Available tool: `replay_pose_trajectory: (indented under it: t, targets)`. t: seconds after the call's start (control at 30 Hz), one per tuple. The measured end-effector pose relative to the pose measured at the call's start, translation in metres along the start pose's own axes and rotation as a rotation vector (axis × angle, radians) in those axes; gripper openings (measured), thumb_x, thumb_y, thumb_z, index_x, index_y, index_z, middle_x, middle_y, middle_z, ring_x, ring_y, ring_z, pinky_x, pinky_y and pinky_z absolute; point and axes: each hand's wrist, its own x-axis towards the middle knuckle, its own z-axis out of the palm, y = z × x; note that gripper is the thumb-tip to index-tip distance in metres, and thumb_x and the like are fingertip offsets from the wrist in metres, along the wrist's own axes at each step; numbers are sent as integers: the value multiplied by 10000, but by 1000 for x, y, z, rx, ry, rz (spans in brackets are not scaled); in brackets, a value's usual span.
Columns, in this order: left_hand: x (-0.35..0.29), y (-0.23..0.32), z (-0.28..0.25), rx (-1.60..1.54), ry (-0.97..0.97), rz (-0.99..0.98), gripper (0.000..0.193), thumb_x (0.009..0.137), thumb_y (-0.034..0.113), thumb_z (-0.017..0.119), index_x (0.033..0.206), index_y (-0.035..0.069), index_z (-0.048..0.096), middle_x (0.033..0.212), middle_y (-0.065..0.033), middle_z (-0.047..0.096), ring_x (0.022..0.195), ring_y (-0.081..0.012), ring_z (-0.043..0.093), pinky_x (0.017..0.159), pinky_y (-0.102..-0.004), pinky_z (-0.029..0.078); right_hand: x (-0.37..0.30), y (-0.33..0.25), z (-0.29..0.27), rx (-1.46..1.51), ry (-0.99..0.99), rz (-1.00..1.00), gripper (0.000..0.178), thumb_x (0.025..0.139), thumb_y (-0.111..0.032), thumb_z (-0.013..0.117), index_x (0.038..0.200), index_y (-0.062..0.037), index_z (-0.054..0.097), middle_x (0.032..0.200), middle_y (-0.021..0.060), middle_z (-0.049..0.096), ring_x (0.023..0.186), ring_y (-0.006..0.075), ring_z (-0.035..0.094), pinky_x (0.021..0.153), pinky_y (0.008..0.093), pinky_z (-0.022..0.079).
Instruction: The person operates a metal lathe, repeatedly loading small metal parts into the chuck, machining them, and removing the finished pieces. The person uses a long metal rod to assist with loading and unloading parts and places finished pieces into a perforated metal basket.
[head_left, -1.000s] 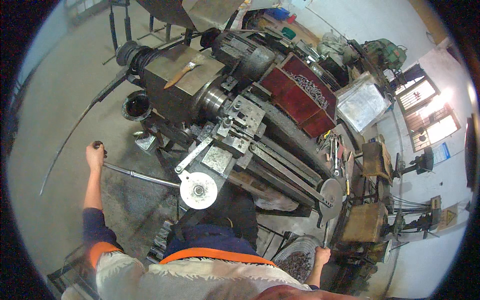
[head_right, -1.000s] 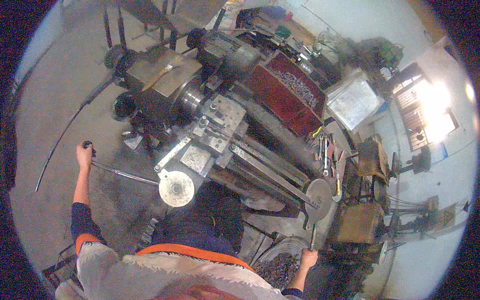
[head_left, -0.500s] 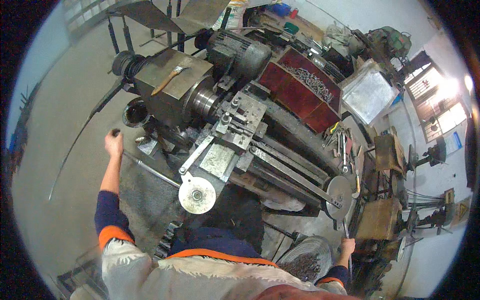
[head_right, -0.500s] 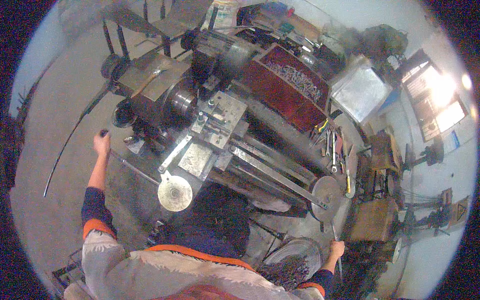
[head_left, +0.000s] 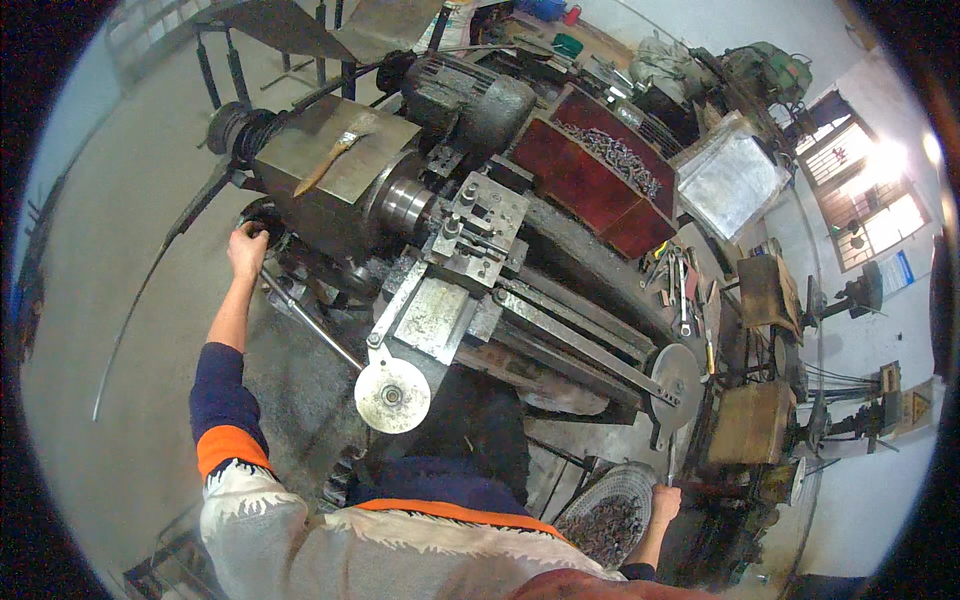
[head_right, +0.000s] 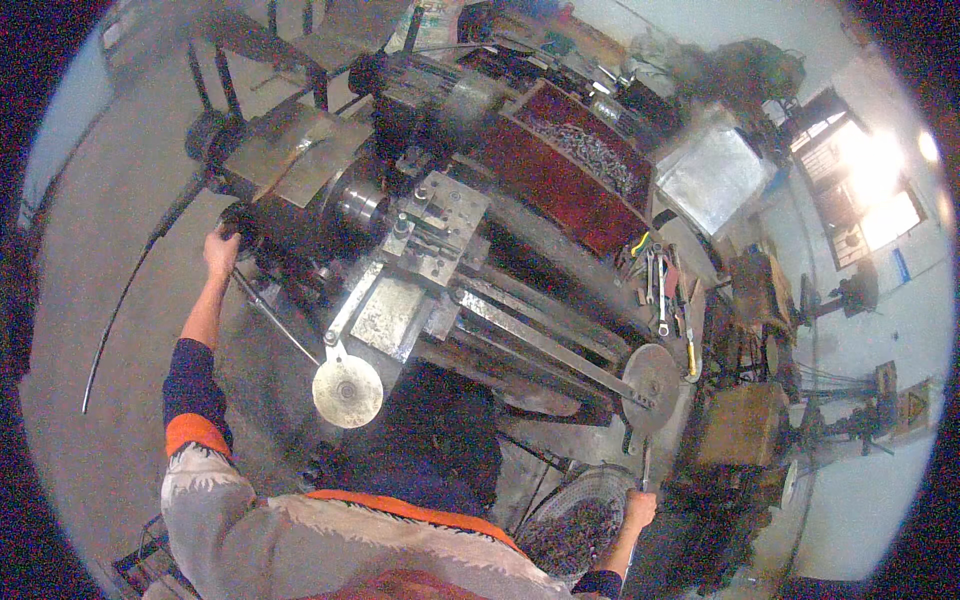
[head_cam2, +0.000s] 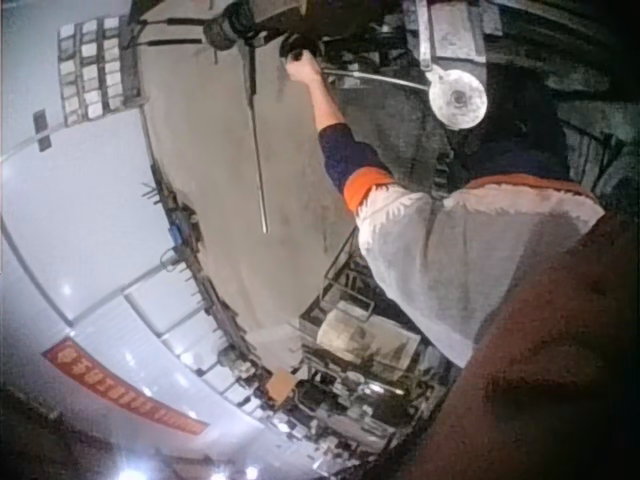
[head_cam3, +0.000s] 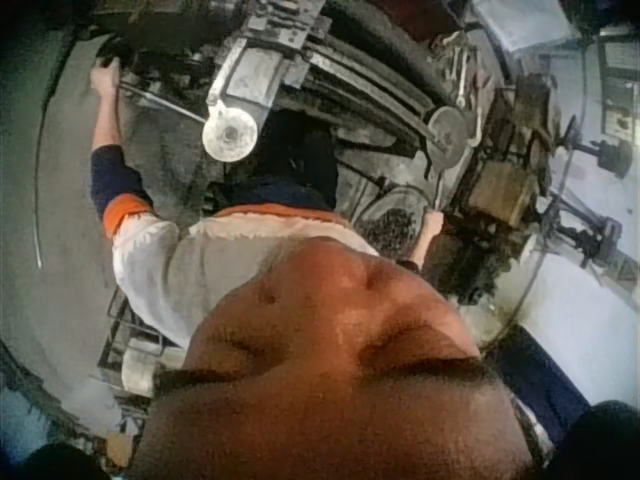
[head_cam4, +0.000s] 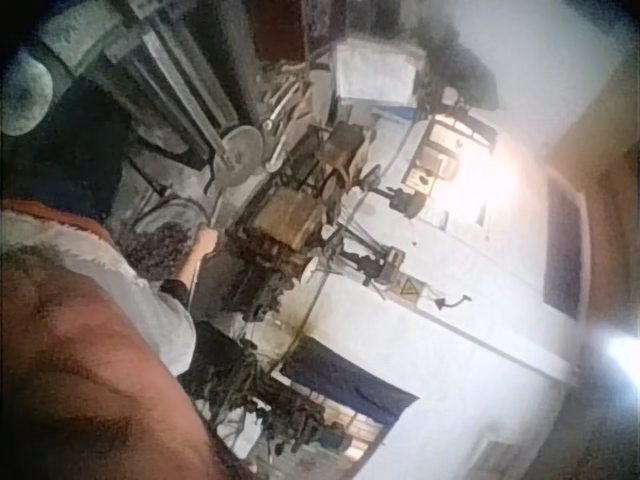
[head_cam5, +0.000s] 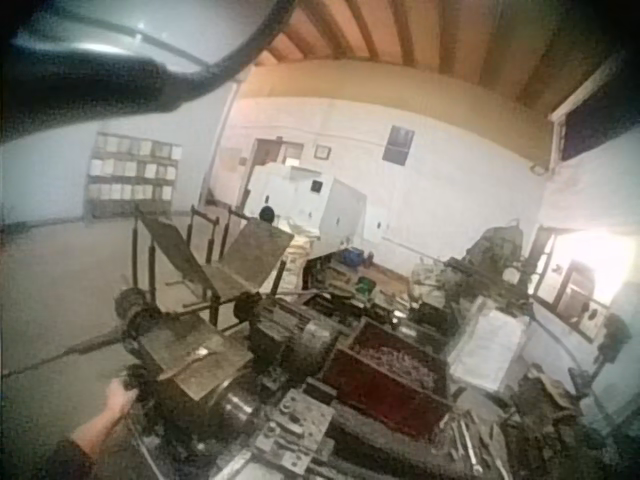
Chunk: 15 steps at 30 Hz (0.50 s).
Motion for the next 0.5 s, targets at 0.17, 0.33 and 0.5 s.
replay_pose_trajectory:
  t: [0.17, 0.33, 0.5]
  targets:
    - [-2, 6, -6, 72, -42, -60, 362, 668, 250, 599, 975, 64, 644, 900, -140, 650, 881, -300, 612, 797, -367, 464, 12, 4, 3, 27, 14, -23, 351, 670, -280, 557, 823, 31, 613, 923, 258, 606, 883, 408, 585, 780, 450, 464]
    - [5, -5, -5, 228, 10, 8, 384, 657, 270, 612, 993, 89, 646, 926, -139, 647, 890, -295, 610, 797, -366, 465, 95, 33, 24, -138, 172, -202, 348, 711, -359, 576, 854, -43, 605, 877, 181, 627, 882, 348, 597, 751, 460, 467]
    - [-1, 4, -1, 173, -78, -39, 392, 652, 298, 607, 992, 107, 644, 914, -117, 649, 873, -280, 613, 781, -368, 464, 151, 0, -4, -290, 52, -82, 335, 745, -332, 548, 969, -88, 604, 1023, 124, 616, 952, 328, 585, 805, 485, 428]
